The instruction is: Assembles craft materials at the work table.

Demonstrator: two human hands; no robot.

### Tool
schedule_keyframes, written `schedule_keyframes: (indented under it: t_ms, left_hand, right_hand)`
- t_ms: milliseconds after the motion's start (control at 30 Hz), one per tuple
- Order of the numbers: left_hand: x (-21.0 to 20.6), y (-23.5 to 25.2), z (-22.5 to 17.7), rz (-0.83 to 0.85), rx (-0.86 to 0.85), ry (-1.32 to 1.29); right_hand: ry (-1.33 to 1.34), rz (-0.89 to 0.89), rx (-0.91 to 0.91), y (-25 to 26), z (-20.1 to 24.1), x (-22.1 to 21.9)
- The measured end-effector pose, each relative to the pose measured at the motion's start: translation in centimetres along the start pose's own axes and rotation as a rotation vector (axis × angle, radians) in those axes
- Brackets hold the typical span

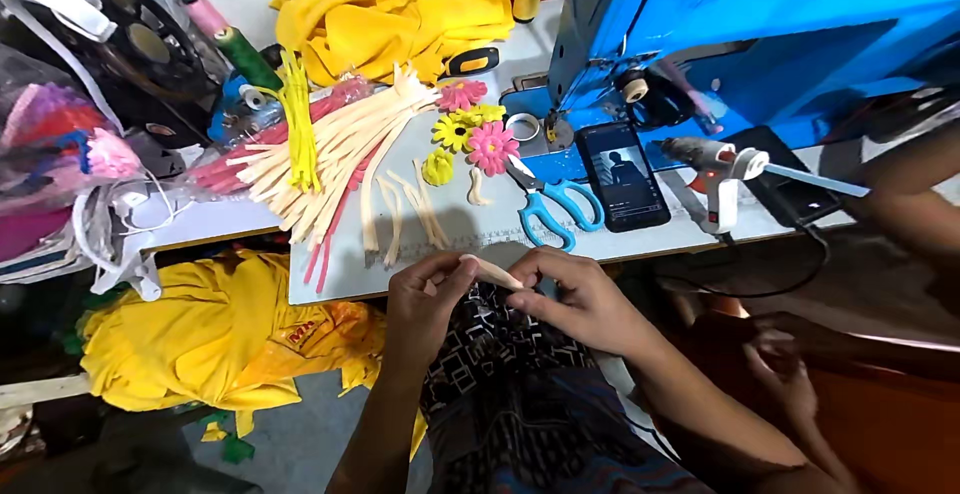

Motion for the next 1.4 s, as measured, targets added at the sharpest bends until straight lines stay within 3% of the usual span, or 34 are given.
schedule_keyframes:
  t_ms: [133,333,567,767,933,1000,1200,1333,1400]
  left_hand:
    - [-0.7,-0.3,0.5,0.074,-0.145,0.075]
    - [-1.0,-0.7,0.3,0.034,-0.171,0.108]
    - [-1.5,-0.9,0.2,0.036,-0.172,0.150]
    - [-2.0,-0.9,0.0,0.034,-0.195,0.231]
    - [-2.8,-1.2,0.8,-0.082,-0.381,0.469]
    - [-2.8,-1.2,1.1,-0.119,-0.395,0.456]
    - [-2.4,-0.7,0.7,-0.091,-0.163,0.251]
    - [-2.4,-1.0,1.1,-0.071,-0.284,0.311]
    - [-2.5,-1.1,1.4,-0.075,-0.366,0.397]
  right_hand:
    - [0.124,-0.097,-0.131,0.5,0.3,-0.8]
    - [0.086,-0.204,-0.059,0.9,0.7,-1.4]
    - [0.172,-0.185,-0.201,0.9,0.7,-1.3]
    - [0.182,-0.240,-0.147,0.7,0.7,-1.5]
    - [0.107,-0.280,-0.076,0.4,0.2,-2.2]
    - [0.082,-0.279,-0.071,0.4,-0.1,-2.2]
    - [0.082,-0.213,-0.230,0.4,-0.2,-1.6]
    - [0.168,-0.140,-0.318,0.7,-0.5,-1.1]
    - [0.173,-0.174,-0.280,0.6,-0.5,-1.1]
Point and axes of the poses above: each hand's wrist, its own y-axis towards the middle knuckle, its own x-axis out of the back of the hand, z = x × y, the point moved 1 cm from there along y, towards the middle knuckle, and after that the axes turned 7 degrees about -z, right-handed, at the moved point
